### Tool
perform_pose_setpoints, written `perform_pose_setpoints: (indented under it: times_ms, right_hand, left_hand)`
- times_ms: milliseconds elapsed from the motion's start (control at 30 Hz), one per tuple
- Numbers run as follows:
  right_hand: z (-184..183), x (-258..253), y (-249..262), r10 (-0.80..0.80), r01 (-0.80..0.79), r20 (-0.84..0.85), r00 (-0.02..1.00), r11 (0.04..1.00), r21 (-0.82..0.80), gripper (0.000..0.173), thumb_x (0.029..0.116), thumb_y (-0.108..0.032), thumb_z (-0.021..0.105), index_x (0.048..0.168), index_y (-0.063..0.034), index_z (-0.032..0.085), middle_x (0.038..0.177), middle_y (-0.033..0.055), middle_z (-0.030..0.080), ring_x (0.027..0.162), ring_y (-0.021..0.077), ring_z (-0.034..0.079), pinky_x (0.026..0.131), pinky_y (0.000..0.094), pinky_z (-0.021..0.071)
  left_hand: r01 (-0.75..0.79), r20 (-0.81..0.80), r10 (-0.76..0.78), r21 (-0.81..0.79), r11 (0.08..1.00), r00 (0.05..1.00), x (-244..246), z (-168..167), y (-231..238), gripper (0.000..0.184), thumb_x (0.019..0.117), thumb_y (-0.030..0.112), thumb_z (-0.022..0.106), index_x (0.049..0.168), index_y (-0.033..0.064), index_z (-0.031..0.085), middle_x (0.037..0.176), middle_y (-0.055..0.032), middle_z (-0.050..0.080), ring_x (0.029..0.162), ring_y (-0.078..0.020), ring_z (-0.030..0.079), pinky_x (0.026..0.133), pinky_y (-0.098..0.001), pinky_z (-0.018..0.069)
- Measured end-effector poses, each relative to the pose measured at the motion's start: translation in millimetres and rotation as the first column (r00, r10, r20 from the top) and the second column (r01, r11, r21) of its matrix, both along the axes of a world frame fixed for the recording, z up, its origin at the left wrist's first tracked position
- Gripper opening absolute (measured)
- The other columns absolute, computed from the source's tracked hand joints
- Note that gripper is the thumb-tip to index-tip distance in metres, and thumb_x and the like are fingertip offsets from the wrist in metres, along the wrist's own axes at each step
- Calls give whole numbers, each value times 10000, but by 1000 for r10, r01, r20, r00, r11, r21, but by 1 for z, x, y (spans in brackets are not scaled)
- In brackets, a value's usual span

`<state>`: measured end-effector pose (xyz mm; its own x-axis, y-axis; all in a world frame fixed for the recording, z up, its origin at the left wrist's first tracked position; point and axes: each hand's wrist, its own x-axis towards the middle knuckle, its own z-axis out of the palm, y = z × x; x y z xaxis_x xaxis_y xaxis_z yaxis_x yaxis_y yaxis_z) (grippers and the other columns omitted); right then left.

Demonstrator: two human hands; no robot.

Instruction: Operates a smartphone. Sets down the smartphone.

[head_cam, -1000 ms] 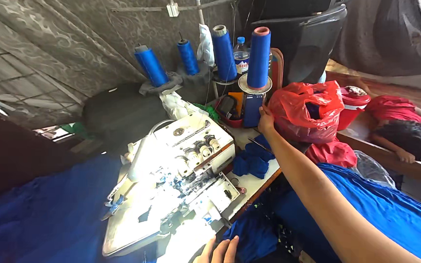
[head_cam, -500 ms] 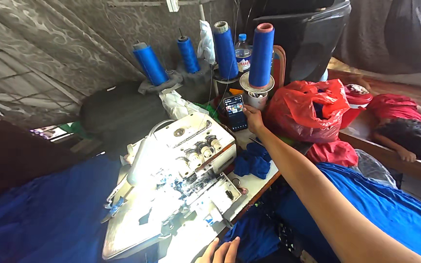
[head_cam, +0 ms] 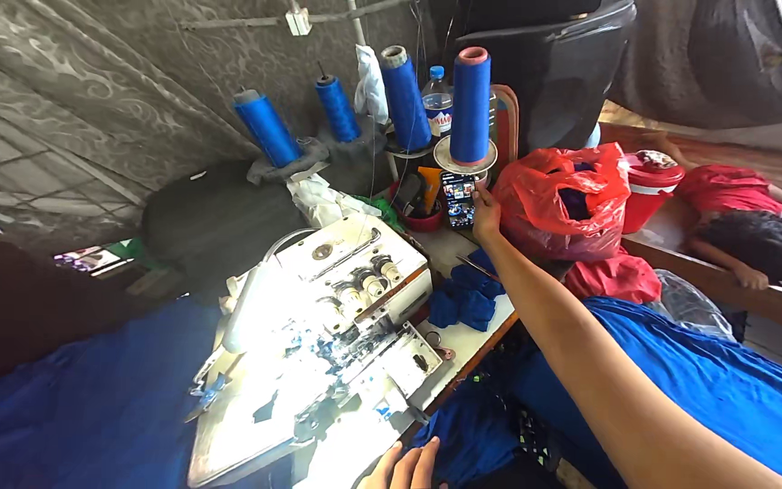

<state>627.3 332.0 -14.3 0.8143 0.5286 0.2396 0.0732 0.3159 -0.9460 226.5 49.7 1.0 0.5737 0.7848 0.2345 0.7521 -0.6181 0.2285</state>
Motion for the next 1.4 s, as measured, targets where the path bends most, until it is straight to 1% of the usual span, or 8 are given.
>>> perform_pose_setpoints:
  times_ms: [300,433,533,600,667,933,1300,1400]
  right_hand:
    - [7,-5,-6,-145,165,166,975,979,-117,432,1041,-5,495,1472,-19,503,1375,218,607,1252,297,610,1071,418,482]
    - [95,-36,-48,32,-60,-64,997,863,-501,503,1072,49,387,1568,-16,332,1491,225,496,1353,304,508,1128,423,395]
    - [51,-44,-27,-314,376,320,894,914,-151,353,1001,84,444,1336,113,551,1166,312,658,1039,356,677,910,385,552]
    - [110,-53,-59,-33,68,81,996,872,-484,481,1027,112,399,1502,35,405,1411,259,548,1274,320,568,1082,419,439]
    - [124,-58,-65,-33,46,36,999,864,-502,486,1009,129,421,1487,41,430,1393,286,556,1271,366,572,1081,464,437]
    - [124,-57,-67,-59,63,23,998,880,-471,447,1017,111,420,1456,38,460,1333,302,574,1192,366,594,1031,461,460]
    - [118,-47,-65,72,60,209,975,822,-566,634,959,146,495,1553,11,321,1497,261,486,1394,362,489,1153,472,389]
    - [68,-36,-41,-157,306,412,898,894,-326,614,871,131,578,1464,81,425,1303,326,607,1203,426,626,1032,499,510]
  left_hand:
    - [1,-35,0,40,999,999,0,-3,-1,333,964,318,582,1241,216,736,1175,-15,745,1189,-279,637,951,-498,447]
    - [5,-40,-3,52,999,999,1,-1,-2,335,958,321,587,1227,194,740,1163,-31,748,1182,-306,639,922,-500,451]
    - [12,-42,-10,45,999,999,0,-2,-2,340,958,313,585,1239,192,733,1169,-39,744,1194,-306,631,937,-503,440]
    - [17,-40,-15,57,998,999,1,-1,-2,336,951,309,597,1236,195,734,1158,-39,747,1181,-306,638,929,-501,445]
    - [18,-47,-16,58,998,999,0,-1,-2,337,951,312,596,1234,198,737,1154,-40,748,1171,-308,641,926,-504,443]
    - [23,-32,-21,52,998,999,0,0,-2,334,945,302,600,1226,188,741,1151,-47,749,1171,-320,643,926,-519,448]
    - [16,-50,-13,69,998,999,0,-2,-2,341,950,332,592,1235,215,738,1150,-28,751,1173,-300,641,920,-498,444]
    - [20,-48,-16,71,997,999,-1,-2,-2,340,956,337,584,1233,217,739,1149,-25,752,1176,-293,639,929,-492,438]
